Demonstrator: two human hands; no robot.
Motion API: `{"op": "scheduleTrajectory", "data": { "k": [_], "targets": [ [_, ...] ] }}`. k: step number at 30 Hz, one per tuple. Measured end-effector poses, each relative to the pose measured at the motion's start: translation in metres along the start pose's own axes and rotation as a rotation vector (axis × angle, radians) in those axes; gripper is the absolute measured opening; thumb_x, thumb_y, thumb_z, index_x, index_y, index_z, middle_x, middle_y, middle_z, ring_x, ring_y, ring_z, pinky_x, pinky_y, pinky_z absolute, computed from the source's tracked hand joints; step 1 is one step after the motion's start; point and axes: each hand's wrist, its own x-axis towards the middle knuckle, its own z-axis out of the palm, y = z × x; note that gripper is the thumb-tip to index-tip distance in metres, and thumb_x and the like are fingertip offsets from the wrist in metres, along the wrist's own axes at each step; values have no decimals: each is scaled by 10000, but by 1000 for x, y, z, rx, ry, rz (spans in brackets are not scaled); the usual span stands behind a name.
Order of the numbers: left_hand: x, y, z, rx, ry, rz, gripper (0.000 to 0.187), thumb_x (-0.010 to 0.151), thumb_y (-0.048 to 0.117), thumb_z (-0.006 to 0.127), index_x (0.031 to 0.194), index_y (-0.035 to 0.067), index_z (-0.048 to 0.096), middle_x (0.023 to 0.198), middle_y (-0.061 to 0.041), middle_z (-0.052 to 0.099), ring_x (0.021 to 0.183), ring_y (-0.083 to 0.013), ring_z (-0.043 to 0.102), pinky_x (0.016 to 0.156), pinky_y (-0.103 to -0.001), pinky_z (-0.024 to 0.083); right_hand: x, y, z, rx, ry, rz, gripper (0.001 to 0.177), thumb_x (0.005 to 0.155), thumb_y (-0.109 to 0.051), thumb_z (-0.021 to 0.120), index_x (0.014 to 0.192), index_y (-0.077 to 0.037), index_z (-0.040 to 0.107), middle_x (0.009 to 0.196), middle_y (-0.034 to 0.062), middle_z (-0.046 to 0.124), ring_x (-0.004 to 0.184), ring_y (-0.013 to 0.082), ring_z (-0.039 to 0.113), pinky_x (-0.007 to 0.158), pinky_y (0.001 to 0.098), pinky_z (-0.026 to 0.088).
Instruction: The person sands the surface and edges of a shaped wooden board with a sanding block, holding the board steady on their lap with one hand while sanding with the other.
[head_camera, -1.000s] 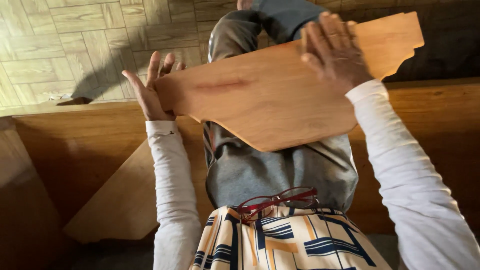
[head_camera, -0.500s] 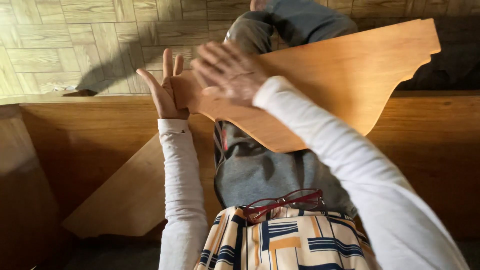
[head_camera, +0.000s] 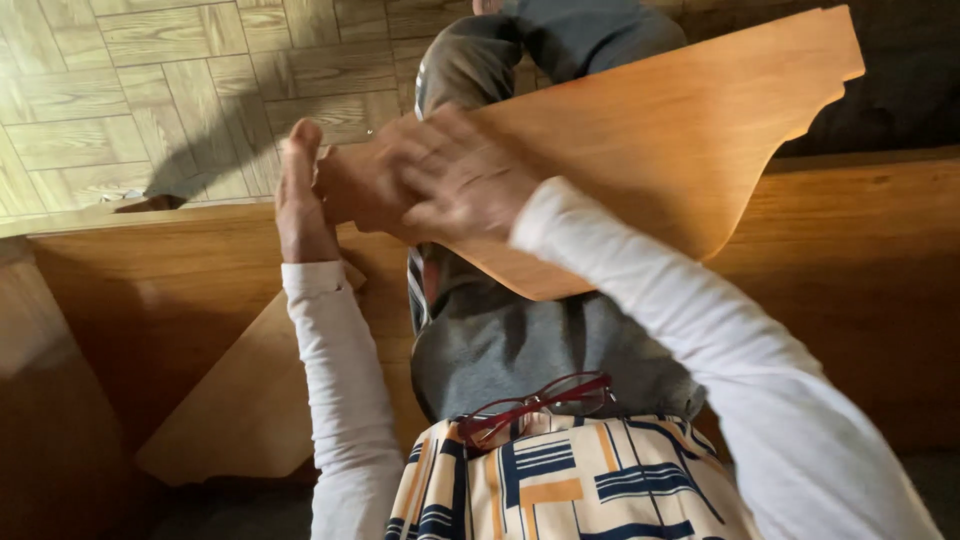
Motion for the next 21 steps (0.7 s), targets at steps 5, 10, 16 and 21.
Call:
{"op": "scheduleTrajectory", "data": {
  "k": [5, 10, 16, 21],
  "targets": [
    [60, -76, -18, 262, 7, 178, 506, 993, 431, 638, 1395, 126, 601, 1411, -30, 637, 1311, -122, 563, 1132, -271, 433, -82, 100, -12, -82, 328, 7, 588, 1052, -454, 617, 1445, -33, 500, 1496, 268, 444, 1342, 485, 434, 998, 643, 371],
    [56, -63, -17, 552, -64, 339, 628, 1062, 492, 552, 1486, 41, 439, 1443, -204, 589, 1337, -259, 566, 1093, -351, 466, -191, 182, -13, -198, 357, 197, 402, 958, -212, 725, 1276, 16, 631, 1326, 276, 637, 1252, 450, 591, 1032, 547, 433],
    [62, -61, -15, 609, 37, 357, 599, 1038, 477, 593, 1451, 52, 503, 1319, -112, 672, 1207, -175, 621, 1040, -291, 475, -276, 238, 0, 133, 39, 940, 832, 1071, -699, 242, 1620, -86, 366, 1623, 326, 336, 1440, 582, 242, 1139, 642, 72],
    [82, -69, -21, 564, 63, 424, 590, 1031, 497, 621, 1376, 18, 588, 1113, -62, 705, 1026, -143, 646, 893, -284, 541, -252, 192, 5, -146, 188, 868, 683, 1188, -492, 390, 1719, -74, 294, 1688, 186, 162, 1532, 446, 186, 1172, 732, 167]
  ]
}}
